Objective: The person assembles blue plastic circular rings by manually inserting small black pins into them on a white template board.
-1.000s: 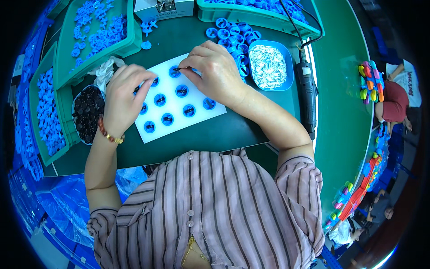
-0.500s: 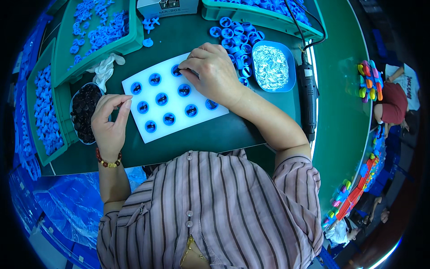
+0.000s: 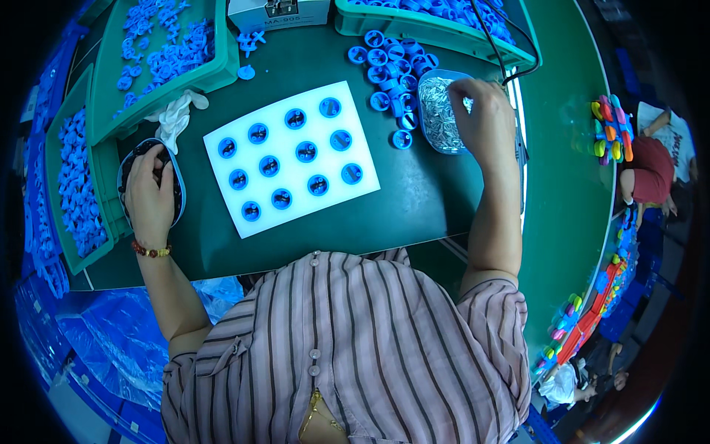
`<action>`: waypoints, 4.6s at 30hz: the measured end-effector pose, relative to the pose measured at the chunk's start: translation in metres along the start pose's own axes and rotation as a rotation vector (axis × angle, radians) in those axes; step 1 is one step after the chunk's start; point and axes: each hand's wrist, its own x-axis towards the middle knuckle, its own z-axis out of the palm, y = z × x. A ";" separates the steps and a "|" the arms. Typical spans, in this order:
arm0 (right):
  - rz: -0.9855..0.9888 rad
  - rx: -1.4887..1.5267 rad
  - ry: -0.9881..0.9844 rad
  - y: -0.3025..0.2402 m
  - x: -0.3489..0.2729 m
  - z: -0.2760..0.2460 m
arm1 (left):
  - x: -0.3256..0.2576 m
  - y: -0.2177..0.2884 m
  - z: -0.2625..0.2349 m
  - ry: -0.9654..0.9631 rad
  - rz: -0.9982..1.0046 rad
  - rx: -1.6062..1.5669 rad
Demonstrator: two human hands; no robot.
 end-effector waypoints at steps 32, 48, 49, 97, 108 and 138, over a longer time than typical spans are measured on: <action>-0.237 1.044 -0.081 -0.146 -0.040 0.041 | -0.029 0.073 0.028 -0.265 -0.065 -0.984; -0.218 0.782 0.016 -0.149 -0.028 0.040 | -0.030 0.122 0.034 -0.396 -0.199 -1.567; -0.222 0.780 0.001 -0.149 -0.027 0.041 | -0.030 0.120 0.034 -0.390 -0.212 -1.580; 0.193 1.326 0.139 -0.173 -0.053 0.063 | -0.040 0.119 0.029 -0.075 0.071 -0.796; 0.006 0.930 0.276 -0.163 -0.059 0.057 | -0.028 0.139 0.007 -0.346 -0.004 -0.652; -0.163 0.865 0.171 -0.131 -0.032 0.018 | -0.021 0.120 0.029 -0.463 0.027 -1.522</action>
